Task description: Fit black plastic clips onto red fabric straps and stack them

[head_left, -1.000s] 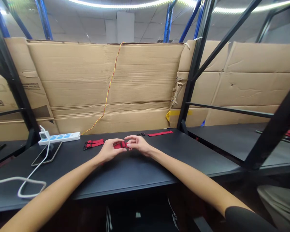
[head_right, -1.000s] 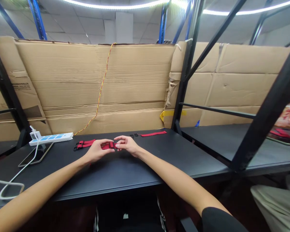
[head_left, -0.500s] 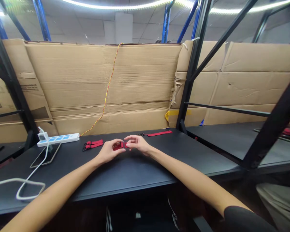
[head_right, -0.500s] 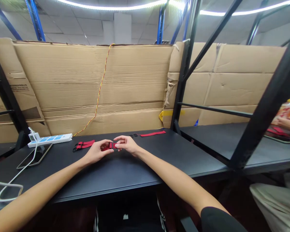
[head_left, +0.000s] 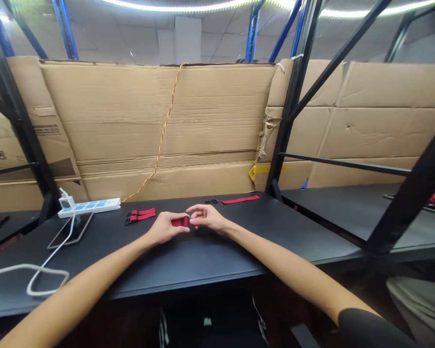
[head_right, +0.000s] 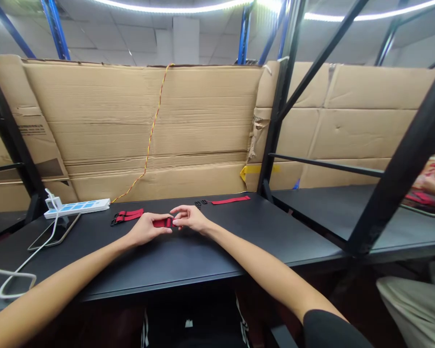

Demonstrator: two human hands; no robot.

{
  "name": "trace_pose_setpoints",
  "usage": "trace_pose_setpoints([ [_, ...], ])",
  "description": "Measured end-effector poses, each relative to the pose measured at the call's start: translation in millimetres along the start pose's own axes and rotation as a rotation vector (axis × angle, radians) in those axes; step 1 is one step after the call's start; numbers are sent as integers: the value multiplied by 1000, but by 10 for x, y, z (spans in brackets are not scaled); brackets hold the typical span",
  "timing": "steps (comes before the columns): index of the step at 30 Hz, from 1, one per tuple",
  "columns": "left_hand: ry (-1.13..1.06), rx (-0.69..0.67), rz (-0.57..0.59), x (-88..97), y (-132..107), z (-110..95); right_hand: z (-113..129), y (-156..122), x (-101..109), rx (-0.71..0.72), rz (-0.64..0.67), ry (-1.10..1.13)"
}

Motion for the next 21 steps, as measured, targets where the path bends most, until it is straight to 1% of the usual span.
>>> trace_pose_setpoints([
  [6,41,2,21,-35,-1,-31,3,9,-24,-13,14,-30],
  [9,98,9,13,-27,7,7,-9,27,96,-61,7,-113],
  [11,163,19,-1,-10,15,66,-12,26,262,-110,-9,-223],
  [14,266,28,-8,2,24,161,21,-8,581,-185,-77,-465],
  [16,313,42,6,-9,26,213,9,-44,737,-271,-95,-606],
  [18,348,46,38,-36,25,233,-36,-71,806,-354,-73,-725],
  [19,362,37,58,-55,23,226,-51,-75,820,-368,-68,-793],
  [21,375,3,96,-90,17,189,-20,-55,837,-304,-113,-980],
])
Point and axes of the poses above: each hand's wrist, its own y-axis towards the middle knuckle, its own x-axis out of the back of the hand, z = x × y, the point moved 8 cm from there along y, towards the middle knuckle, and after that the axes turned 4 degrees about -y, right-handed, at the moved point
